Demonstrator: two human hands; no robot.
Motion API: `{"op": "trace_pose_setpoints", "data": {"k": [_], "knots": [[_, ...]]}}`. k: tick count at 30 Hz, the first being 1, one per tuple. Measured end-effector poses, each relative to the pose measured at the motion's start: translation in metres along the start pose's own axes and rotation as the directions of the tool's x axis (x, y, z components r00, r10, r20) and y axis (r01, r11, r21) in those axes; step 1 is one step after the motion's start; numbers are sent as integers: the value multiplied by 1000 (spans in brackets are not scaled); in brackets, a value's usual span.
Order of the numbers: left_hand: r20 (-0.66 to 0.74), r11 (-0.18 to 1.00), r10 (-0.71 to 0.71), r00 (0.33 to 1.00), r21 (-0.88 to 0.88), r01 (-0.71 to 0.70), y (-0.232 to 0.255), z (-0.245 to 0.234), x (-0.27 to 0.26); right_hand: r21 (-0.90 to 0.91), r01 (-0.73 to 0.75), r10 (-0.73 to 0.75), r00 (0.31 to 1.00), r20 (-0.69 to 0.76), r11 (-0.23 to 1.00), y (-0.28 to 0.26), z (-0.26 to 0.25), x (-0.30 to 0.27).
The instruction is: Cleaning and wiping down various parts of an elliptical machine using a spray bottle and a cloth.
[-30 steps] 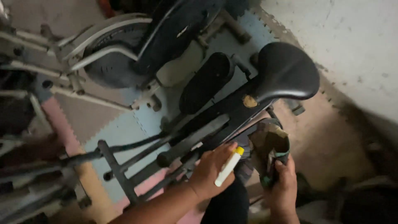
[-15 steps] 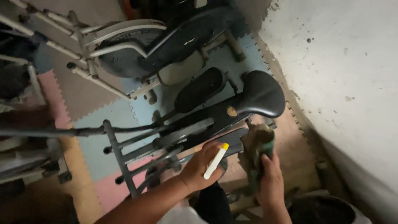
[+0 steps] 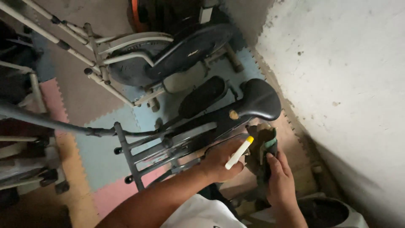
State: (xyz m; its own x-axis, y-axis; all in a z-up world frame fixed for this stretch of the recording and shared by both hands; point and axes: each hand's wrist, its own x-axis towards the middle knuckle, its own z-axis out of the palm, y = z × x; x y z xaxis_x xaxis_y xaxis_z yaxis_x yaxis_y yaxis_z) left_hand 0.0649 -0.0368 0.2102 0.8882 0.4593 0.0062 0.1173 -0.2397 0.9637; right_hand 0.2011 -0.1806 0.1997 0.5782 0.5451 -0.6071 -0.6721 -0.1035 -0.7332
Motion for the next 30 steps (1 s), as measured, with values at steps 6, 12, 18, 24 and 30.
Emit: {"op": "trace_pose_setpoints", "data": {"k": [6,12,18,24,30], "knots": [[13,967,119,993,225,-118,-19,2,33,42,144,-144,990,5,989,-24,-2,3],[14,925,170,985,343,-165,-39,4,61,153,264,-270,962,23,952,-58,14,-6],[-98,937,95,991,344,-56,-58,13,74,172,66,-68,998,4,983,-49,-59,58],[-260,942,33,965,330,57,-59,51,87,-126,-127,118,990,-78,984,-138,-79,80],[-353,941,162,922,336,-37,-56,101,105,-255,-164,188,980,71,953,-192,-82,101]]}}
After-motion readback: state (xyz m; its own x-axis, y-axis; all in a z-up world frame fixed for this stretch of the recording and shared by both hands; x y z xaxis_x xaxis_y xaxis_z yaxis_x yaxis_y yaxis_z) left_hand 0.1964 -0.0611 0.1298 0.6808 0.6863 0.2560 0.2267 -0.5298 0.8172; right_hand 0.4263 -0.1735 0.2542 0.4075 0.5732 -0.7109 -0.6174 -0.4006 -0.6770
